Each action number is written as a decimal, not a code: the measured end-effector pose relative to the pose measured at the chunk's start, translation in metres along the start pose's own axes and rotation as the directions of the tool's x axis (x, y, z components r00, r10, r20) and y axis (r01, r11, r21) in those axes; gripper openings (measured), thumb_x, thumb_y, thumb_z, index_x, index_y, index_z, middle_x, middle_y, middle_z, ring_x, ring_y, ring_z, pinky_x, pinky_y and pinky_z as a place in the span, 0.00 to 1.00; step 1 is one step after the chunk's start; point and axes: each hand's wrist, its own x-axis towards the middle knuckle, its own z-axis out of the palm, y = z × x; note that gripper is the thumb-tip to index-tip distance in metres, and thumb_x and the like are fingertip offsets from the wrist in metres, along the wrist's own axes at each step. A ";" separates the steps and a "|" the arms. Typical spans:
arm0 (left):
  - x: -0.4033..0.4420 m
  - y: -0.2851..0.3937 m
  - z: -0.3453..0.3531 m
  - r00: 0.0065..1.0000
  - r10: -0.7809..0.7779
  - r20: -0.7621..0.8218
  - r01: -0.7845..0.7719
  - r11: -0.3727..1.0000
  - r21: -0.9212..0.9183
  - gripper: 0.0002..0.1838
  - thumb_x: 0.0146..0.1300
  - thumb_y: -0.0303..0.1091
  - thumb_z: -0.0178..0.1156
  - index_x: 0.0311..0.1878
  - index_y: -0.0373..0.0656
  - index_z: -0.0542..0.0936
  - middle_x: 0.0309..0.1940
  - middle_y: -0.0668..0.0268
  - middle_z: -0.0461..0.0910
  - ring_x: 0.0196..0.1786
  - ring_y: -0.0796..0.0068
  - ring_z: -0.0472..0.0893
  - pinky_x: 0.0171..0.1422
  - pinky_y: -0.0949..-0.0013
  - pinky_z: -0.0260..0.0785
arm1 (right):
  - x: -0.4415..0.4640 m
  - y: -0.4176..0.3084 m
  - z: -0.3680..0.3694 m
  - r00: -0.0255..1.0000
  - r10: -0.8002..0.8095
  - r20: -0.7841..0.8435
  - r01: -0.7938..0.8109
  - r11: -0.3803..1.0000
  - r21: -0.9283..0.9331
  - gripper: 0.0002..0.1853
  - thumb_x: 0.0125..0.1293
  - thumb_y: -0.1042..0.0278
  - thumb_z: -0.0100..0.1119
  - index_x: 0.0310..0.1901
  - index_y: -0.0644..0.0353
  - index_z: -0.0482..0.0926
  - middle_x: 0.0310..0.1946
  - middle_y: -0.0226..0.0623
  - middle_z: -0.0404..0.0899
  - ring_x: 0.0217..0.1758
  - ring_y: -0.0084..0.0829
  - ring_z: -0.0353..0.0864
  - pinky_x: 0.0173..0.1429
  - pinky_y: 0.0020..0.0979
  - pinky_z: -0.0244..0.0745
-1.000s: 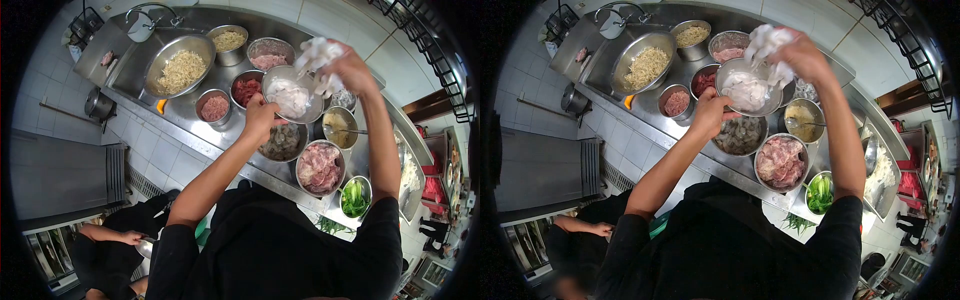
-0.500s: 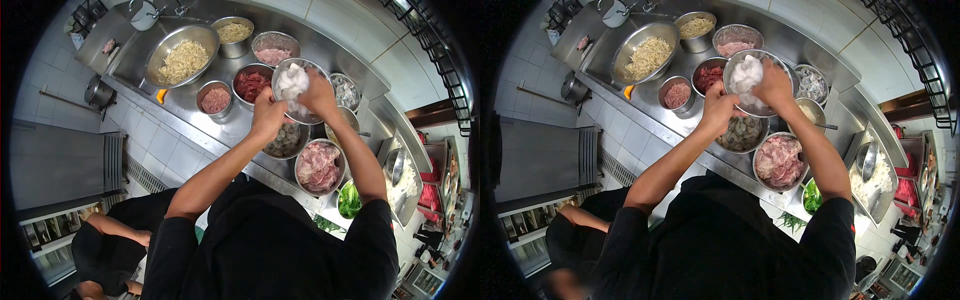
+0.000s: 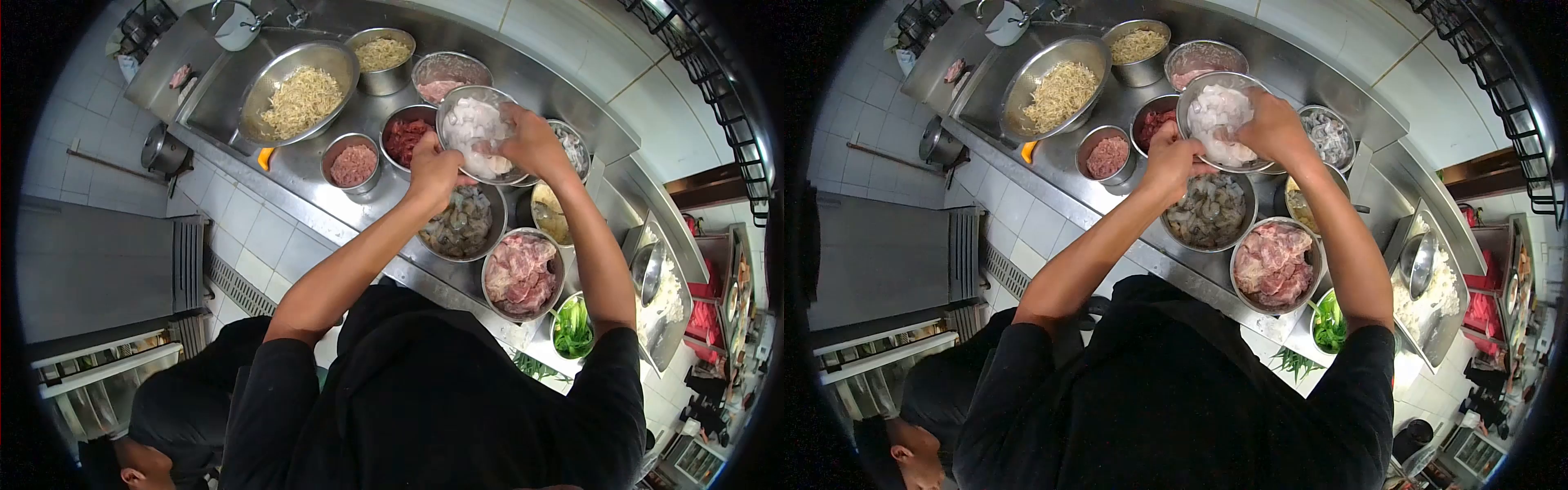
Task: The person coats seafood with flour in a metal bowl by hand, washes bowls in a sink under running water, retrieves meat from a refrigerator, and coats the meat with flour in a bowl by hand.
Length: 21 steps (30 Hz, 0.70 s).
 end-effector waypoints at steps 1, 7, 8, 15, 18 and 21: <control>-0.003 0.003 0.001 1.000 -0.003 0.008 0.003 1.000 0.000 0.12 0.49 0.16 0.49 0.38 0.35 0.68 0.34 0.57 0.72 0.32 0.63 0.79 0.29 0.64 0.80 | 0.002 0.005 0.006 1.000 0.007 -0.004 -0.007 1.000 -0.003 0.33 0.42 0.59 0.70 0.51 0.67 0.72 0.44 0.55 0.77 0.49 0.49 0.77 0.53 0.37 0.71; 0.004 0.004 -0.022 0.990 -0.076 0.118 0.064 0.992 0.109 0.10 0.48 0.17 0.52 0.35 0.36 0.67 0.32 0.59 0.71 0.30 0.64 0.79 0.24 0.65 0.79 | 0.030 0.032 0.063 0.985 0.061 0.158 -0.125 0.894 0.430 0.26 0.36 0.68 0.68 0.41 0.71 0.77 0.32 0.45 0.81 0.36 0.36 0.80 0.46 0.31 0.73; 0.008 0.006 -0.027 0.989 -0.081 0.123 0.068 0.992 0.104 0.10 0.48 0.17 0.52 0.35 0.36 0.67 0.32 0.59 0.71 0.30 0.64 0.79 0.24 0.65 0.79 | 0.036 0.036 0.069 0.983 0.091 0.159 -0.150 0.901 0.407 0.23 0.37 0.71 0.66 0.39 0.70 0.78 0.31 0.41 0.81 0.34 0.29 0.79 0.42 0.28 0.73; 0.030 0.050 -0.051 0.964 -0.132 0.230 0.127 0.991 0.037 0.12 0.48 0.16 0.52 0.37 0.35 0.65 0.34 0.55 0.73 0.30 0.61 0.80 0.26 0.64 0.80 | 0.049 -0.046 0.022 0.992 0.118 0.044 -0.125 0.957 0.262 0.23 0.38 0.76 0.62 0.42 0.68 0.77 0.30 0.40 0.81 0.32 0.29 0.80 0.41 0.29 0.73; 0.037 0.068 -0.066 0.964 -0.125 0.235 0.125 0.992 0.013 0.11 0.48 0.16 0.51 0.36 0.33 0.65 0.34 0.54 0.72 0.28 0.59 0.80 0.27 0.64 0.81 | 0.038 -0.072 0.027 0.997 0.058 0.042 -0.063 0.990 0.129 0.25 0.38 0.76 0.64 0.45 0.66 0.75 0.35 0.43 0.80 0.37 0.32 0.80 0.45 0.31 0.73; 0.039 0.079 -0.089 0.939 -0.122 0.321 0.110 0.992 0.057 0.12 0.48 0.16 0.50 0.37 0.33 0.65 0.34 0.54 0.72 0.29 0.60 0.80 0.27 0.64 0.80 | 0.025 -0.095 0.064 0.985 -0.063 -0.159 0.014 0.956 -0.294 0.25 0.41 0.77 0.62 0.47 0.63 0.71 0.40 0.48 0.74 0.38 0.46 0.79 0.45 0.38 0.73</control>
